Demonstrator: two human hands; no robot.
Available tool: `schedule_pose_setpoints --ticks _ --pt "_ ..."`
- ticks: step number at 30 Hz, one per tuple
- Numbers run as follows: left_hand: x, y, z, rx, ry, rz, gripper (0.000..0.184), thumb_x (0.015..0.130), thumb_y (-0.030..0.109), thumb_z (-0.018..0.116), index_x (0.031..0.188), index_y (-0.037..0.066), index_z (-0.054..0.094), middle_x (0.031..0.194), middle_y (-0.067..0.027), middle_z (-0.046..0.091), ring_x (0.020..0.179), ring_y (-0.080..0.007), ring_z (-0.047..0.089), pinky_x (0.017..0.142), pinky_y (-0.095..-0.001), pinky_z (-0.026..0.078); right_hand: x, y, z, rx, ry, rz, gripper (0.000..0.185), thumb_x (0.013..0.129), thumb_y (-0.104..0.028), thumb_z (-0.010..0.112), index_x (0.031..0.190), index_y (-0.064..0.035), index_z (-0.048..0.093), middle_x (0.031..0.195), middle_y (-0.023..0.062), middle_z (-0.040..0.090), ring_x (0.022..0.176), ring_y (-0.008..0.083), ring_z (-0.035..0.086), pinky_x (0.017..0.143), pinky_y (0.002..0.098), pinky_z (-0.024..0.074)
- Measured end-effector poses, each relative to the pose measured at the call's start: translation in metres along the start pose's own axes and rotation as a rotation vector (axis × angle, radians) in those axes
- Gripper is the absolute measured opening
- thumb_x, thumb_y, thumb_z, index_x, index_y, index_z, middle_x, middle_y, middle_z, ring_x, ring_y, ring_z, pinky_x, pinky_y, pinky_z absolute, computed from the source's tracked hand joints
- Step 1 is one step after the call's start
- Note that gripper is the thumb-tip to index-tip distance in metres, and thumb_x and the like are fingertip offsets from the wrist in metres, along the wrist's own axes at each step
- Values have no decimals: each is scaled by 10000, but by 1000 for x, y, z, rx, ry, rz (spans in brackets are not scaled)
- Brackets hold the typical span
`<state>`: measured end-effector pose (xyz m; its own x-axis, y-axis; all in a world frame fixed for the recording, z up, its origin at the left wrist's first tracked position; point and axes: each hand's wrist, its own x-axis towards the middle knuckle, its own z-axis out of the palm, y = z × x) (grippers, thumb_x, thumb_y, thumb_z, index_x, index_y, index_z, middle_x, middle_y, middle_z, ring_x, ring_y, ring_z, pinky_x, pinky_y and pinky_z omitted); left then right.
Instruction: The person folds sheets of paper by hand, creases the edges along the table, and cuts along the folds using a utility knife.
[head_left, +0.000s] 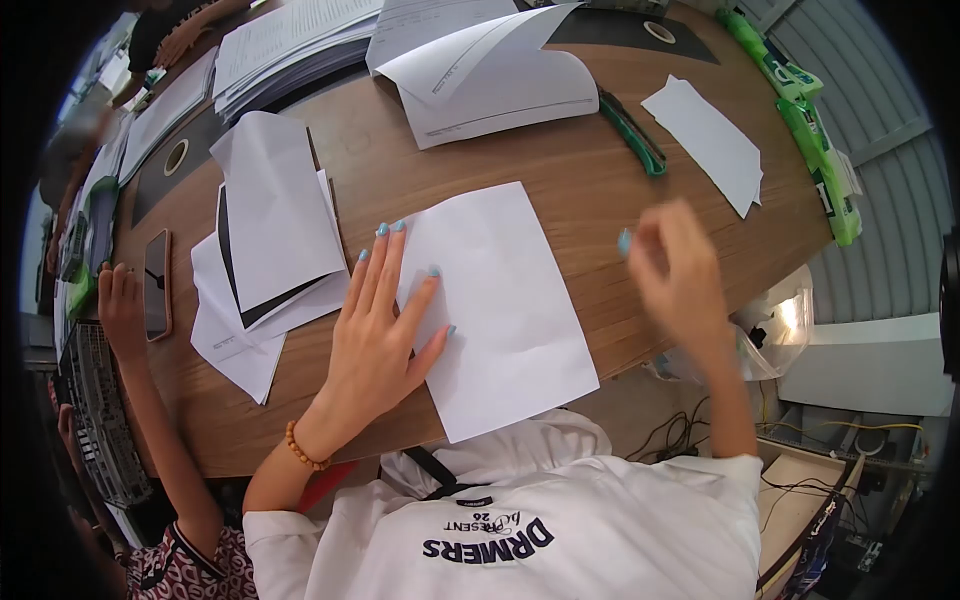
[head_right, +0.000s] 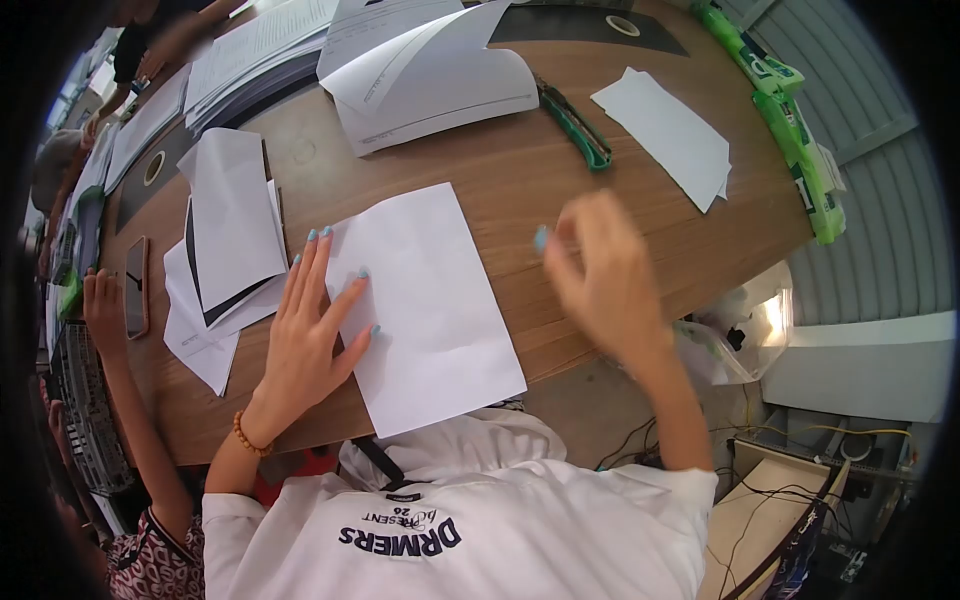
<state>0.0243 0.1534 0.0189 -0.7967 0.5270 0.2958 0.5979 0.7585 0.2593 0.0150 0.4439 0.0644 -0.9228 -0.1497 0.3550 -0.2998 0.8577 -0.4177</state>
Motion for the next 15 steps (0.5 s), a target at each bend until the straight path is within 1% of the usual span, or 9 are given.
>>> schedule_pose_setpoints --ticks 1,2,4,5,7,8,11,13,15 --pt "4 0 -1 -27 36 3 331 731 185 673 1019 40 598 1382 -263 306 1283 -424 292 1042 -482 255 20 21 2 -90 57 -32 176 808 -126 598 896 1 515 880 154 505 825 311 509 715 397 414" --pt "8 0 -2 -22 42 6 331 731 185 673 1019 40 598 1382 -263 306 1283 -424 292 1042 -482 255 38 44 7 -180 117 -65 227 821 -141 592 974 9 519 955 168 505 901 317 497 783 405 407" --pt "18 -3 -7 43 43 40 198 742 186 668 833 25 600 1332 -234 393 1262 -406 335 1030 -478 283 70 83 22 -327 171 -92 324 818 -163 604 1070 21 518 1026 186 509 961 335 487 842 401 408" --pt "22 -4 -8 54 59 40 198 742 186 668 833 25 600 1332 -234 393 1262 -406 335 1030 -478 283 83 96 32 -327 185 -105 324 818 -163 604 1070 21 518 1026 186 509 961 335 487 842 401 408" --pt "29 -6 -5 78 48 69 170 756 177 655 760 24 581 1271 -221 458 1241 -385 371 1015 -473 311 112 113 46 -313 183 -41 505 769 -129 635 1213 12 440 1145 191 480 1051 362 462 890 404 405" --pt "31 -7 -5 92 62 65 170 756 177 655 760 24 581 1271 -221 458 1241 -385 371 1015 -473 311 127 112 48 -310 196 -56 505 769 -129 635 1213 12 440 1145 191 480 1051 362 462 890 404 405" --pt "34 -8 -2 93 55 84 168 765 180 653 761 28 582 1214 -217 505 1201 -382 417 1011 -473 317 161 100 57 -288 351 -267 687 687 -55 664 1304 -71 361 1269 191 397 1156 370 402 928 419 391" --pt "37 -11 -3 56 67 92 176 761 187 657 763 24 593 1169 -205 538 1172 -371 448 1006 -461 327 183 90 59 -341 186 -251 838 613 18 659 1348 -179 307 1337 179 325 1206 362 362 938 424 390" --pt "42 -14 -13 68 92 79 181 763 189 658 797 21 599 1156 -198 548 1158 -363 462 995 -449 340 200 90 65 -429 165 -322 842 587 20 663 1328 -218 344 1352 173 314 1225 355 350 947 432 385"
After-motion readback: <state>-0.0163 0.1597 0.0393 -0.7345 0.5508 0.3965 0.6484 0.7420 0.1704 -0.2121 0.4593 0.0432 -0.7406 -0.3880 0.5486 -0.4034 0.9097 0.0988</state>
